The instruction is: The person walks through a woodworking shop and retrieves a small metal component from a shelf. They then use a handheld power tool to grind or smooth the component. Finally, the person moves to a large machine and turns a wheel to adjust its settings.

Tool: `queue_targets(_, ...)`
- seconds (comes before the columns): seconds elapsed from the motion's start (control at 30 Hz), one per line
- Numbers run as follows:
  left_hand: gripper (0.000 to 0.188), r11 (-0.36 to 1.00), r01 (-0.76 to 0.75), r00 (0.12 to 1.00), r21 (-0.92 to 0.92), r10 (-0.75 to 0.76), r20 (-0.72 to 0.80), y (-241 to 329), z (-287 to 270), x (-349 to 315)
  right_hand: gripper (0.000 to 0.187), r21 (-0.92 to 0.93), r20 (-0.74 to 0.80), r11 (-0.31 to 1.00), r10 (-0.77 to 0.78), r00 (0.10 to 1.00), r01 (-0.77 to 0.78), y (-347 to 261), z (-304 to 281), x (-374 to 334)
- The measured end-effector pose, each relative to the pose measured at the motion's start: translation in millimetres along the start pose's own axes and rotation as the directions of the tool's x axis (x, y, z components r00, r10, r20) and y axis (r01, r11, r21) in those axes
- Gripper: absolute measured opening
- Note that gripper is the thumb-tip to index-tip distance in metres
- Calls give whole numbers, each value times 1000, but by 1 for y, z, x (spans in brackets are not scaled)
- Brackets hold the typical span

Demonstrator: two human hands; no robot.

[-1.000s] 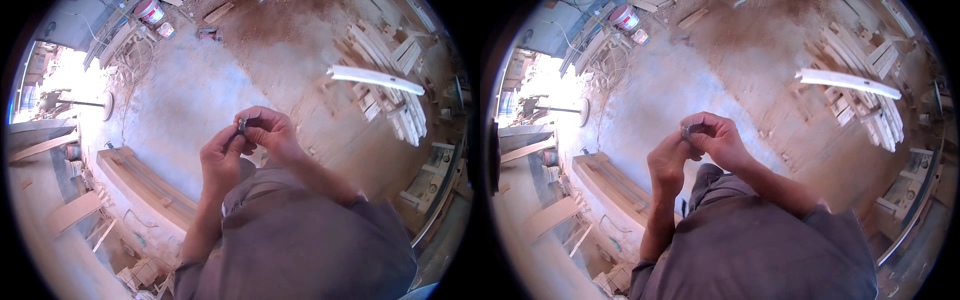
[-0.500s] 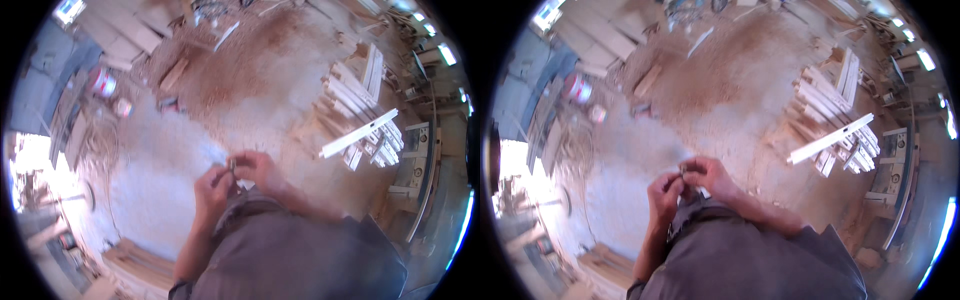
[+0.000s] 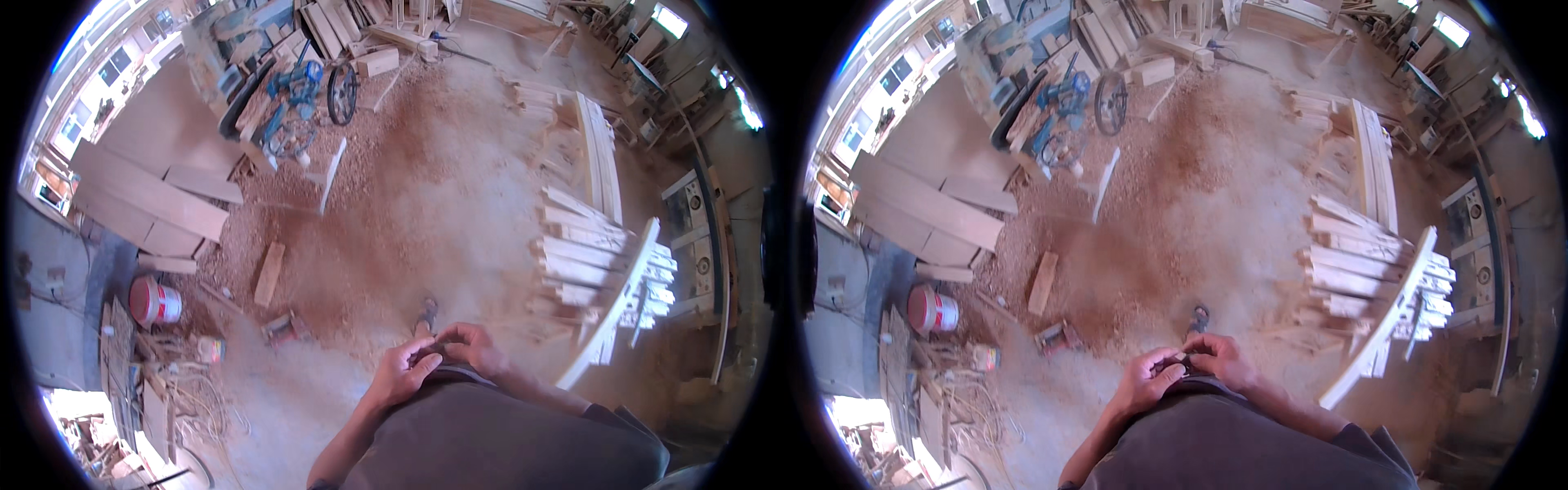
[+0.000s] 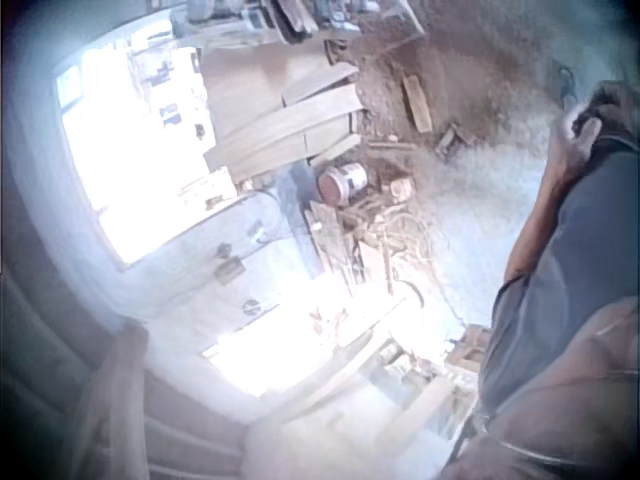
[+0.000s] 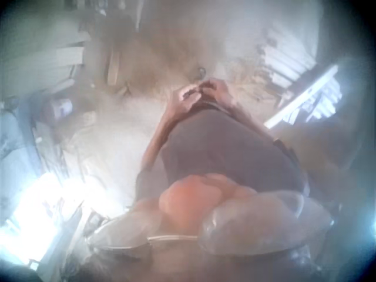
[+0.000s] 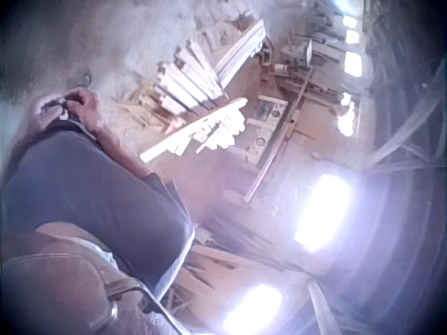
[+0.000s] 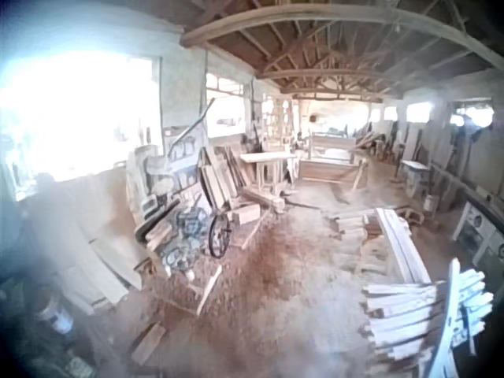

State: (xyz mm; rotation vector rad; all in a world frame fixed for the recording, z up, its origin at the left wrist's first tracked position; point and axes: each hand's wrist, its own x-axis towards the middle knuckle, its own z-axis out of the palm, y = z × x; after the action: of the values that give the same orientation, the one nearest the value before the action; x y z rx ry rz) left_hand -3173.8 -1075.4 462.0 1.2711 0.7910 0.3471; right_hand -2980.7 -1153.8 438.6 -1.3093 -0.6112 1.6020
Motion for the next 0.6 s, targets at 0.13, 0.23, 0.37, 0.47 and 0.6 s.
queue_targets(0.13, 26, 995, 95, 990, 9, -93, -106, 0, -67, 125, 22, 161, -58, 982, 111, 992, -100, -61, -65, 120)
queue_targets(0.23, 23, 986, 101, 935, -136, -141, -325, 33, -108, 203, 22, -83, -67, 994, -77, 995, 71, -145, -118, 194)
queue_targets(0.37, 23, 919, -18, 859, -393, -187, -476, 68, -148, 309, 23, -205, -162, 962, -213, 963, 178, -230, -198, 306)
queue_targets(0.47, 25, 955, 58, 906, -290, -173, -387, 74, -173, 422, 21, -306, -320, 937, -268, 909, 168, -237, -300, 403)
queue_targets(0.6, 30, 988, 152, 966, 1, -149, -210, 101, -214, 585, 17, -590, -593, 767, -201, 780, -251, -177, -457, 501)
